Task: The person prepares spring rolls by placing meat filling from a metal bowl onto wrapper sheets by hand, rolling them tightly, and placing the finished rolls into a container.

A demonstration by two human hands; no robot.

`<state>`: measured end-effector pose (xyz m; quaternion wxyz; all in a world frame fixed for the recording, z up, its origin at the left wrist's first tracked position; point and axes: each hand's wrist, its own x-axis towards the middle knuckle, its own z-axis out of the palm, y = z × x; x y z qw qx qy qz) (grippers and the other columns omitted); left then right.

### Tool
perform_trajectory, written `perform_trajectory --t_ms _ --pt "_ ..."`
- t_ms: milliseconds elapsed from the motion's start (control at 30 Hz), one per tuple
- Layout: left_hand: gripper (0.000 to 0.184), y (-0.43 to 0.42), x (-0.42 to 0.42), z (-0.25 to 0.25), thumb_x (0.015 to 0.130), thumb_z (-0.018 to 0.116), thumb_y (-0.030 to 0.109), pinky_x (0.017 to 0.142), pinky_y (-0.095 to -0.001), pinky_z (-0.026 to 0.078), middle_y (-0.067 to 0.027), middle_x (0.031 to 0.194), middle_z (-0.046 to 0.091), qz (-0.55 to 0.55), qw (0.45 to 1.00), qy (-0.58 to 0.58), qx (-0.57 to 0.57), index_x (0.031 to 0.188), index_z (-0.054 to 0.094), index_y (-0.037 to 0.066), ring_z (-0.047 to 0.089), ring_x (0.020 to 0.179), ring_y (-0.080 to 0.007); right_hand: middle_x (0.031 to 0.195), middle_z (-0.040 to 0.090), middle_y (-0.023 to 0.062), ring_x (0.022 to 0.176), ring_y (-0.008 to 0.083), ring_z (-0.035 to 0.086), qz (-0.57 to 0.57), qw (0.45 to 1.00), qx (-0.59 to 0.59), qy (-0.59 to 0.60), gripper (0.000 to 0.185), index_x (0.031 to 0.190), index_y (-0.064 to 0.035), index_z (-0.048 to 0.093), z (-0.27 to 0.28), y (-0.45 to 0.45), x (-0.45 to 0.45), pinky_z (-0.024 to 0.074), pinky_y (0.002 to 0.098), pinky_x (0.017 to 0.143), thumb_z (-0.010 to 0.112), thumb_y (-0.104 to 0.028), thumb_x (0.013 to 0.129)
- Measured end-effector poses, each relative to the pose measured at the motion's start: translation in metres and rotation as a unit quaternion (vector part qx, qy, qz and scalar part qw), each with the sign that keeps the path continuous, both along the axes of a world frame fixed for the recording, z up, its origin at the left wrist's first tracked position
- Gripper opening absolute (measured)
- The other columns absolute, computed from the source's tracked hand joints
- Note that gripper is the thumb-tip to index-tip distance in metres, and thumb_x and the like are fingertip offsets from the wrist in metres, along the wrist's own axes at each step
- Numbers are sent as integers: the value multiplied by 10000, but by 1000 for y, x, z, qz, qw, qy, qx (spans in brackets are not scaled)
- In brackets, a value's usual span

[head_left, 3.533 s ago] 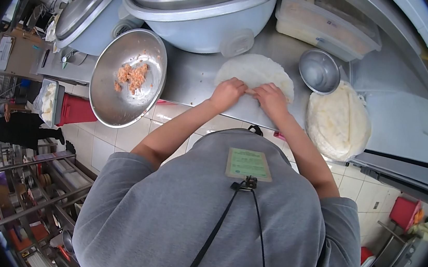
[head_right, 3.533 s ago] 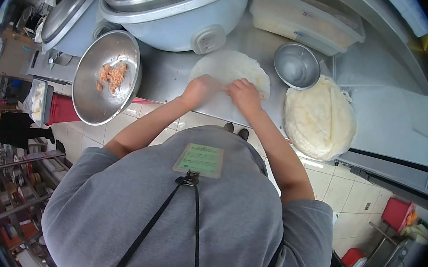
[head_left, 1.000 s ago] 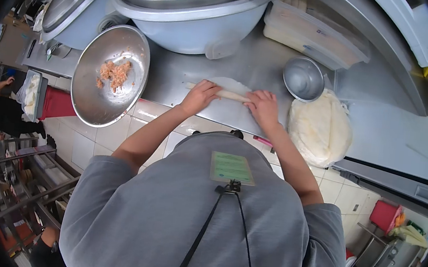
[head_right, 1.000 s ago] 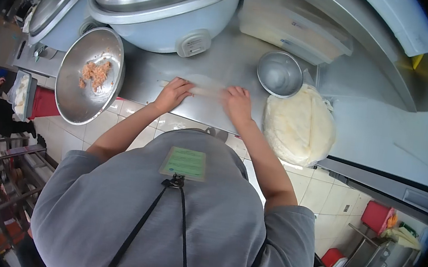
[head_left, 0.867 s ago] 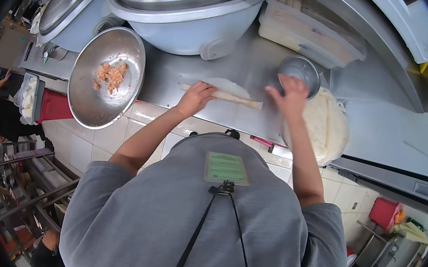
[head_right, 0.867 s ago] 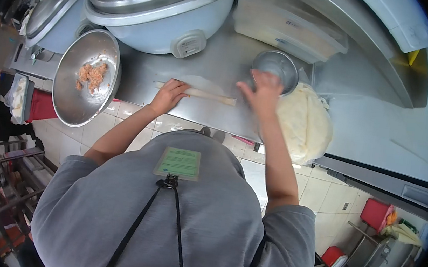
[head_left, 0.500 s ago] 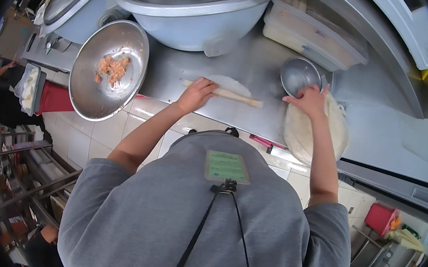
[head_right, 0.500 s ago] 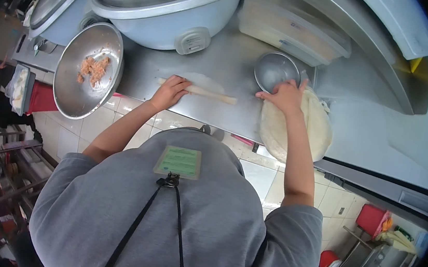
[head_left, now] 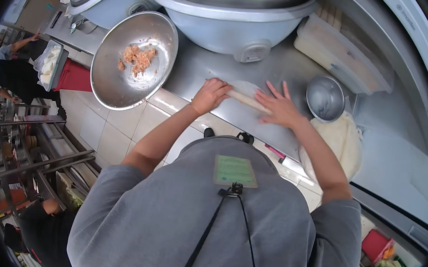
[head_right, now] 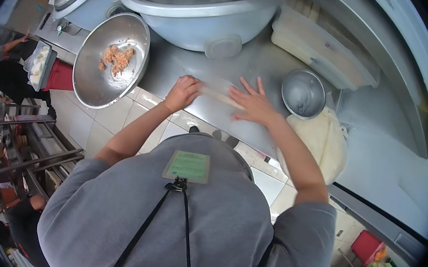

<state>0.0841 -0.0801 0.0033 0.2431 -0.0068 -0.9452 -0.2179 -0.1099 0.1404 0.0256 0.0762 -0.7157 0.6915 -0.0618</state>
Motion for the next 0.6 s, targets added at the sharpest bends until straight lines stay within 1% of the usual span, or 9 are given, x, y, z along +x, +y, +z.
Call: perform_trajectory --t_ms 33,100,200,267,300,367,400,533,600 --pt "317 0 0 0 734 675 142 803 -379 417 -74 965 575 -1 1000 13 -9 1036 605 71 525 926 -265 1388 418 -3 1374 274 193 3 1000 -2 0 752 1370 -179 392 2 2 -5 -11 631 1067 548 -597 765" --pt "330 -1 0 1 726 677 140 792 -369 420 -63 951 574 -2 1000 25 -19 1043 606 81 527 905 -254 1445 336 -15 1383 274 160 29 997 65 1 820 1392 -176 357 5 3 -11 -12 617 1075 539 -641 741" --pt "329 -1 0 0 724 679 141 791 -370 417 -62 951 575 -4 1000 26 -14 1041 606 87 526 907 -255 1459 310 -9 1395 265 121 45 998 46 -14 842 1399 -169 343 -2 -50 7 -8 604 1083 531 -653 737" --pt "241 -2 1 -2 731 665 125 816 -398 413 -93 978 567 -18 1000 15 -1 952 603 51 518 938 -289 1468 293 -7 1398 267 108 55 997 44 -22 867 1407 -167 325 4 -60 12 -11 590 1087 524 -668 728" --pt "241 -2 2 -1 731 665 125 816 -398 413 -93 978 567 -19 1000 14 -2 952 603 51 518 938 -289 1476 275 -5 1401 270 94 61 997 43 -31 893 1415 -165 308 7 -62 14 -14 576 1092 517 -683 719" --pt "330 -2 2 2 719 685 146 796 -371 412 -62 955 565 -8 1000 19 -23 1036 607 98 523 909 -257 1467 294 7 1395 275 117 75 995 61 -11 900 1415 -151 302 8 -35 0 0 574 1095 519 -681 721" --pt "330 -1 2 2 719 685 146 796 -371 412 -62 955 565 -9 1000 20 -23 1036 607 98 523 909 -257 1457 313 20 1389 279 140 93 992 80 9 907 1415 -137 297 9 -22 -9 15 572 1098 521 -679 723" --pt "307 -2 3 3 723 684 148 800 -373 408 -61 957 558 -7 999 19 -29 1017 608 102 523 910 -258 1457 312 19 1384 282 158 43 996 80 20 911 1421 -165 285 11 -24 -20 26 567 1100 546 -672 710" --pt "298 -2 4 4 725 683 148 799 -374 406 -61 957 557 -11 999 17 -33 1010 607 103 523 911 -258 1488 242 18 1401 265 86 55 996 71 -4 911 1416 -142 297 0 -65 -6 -8 566 1100 515 -689 721"
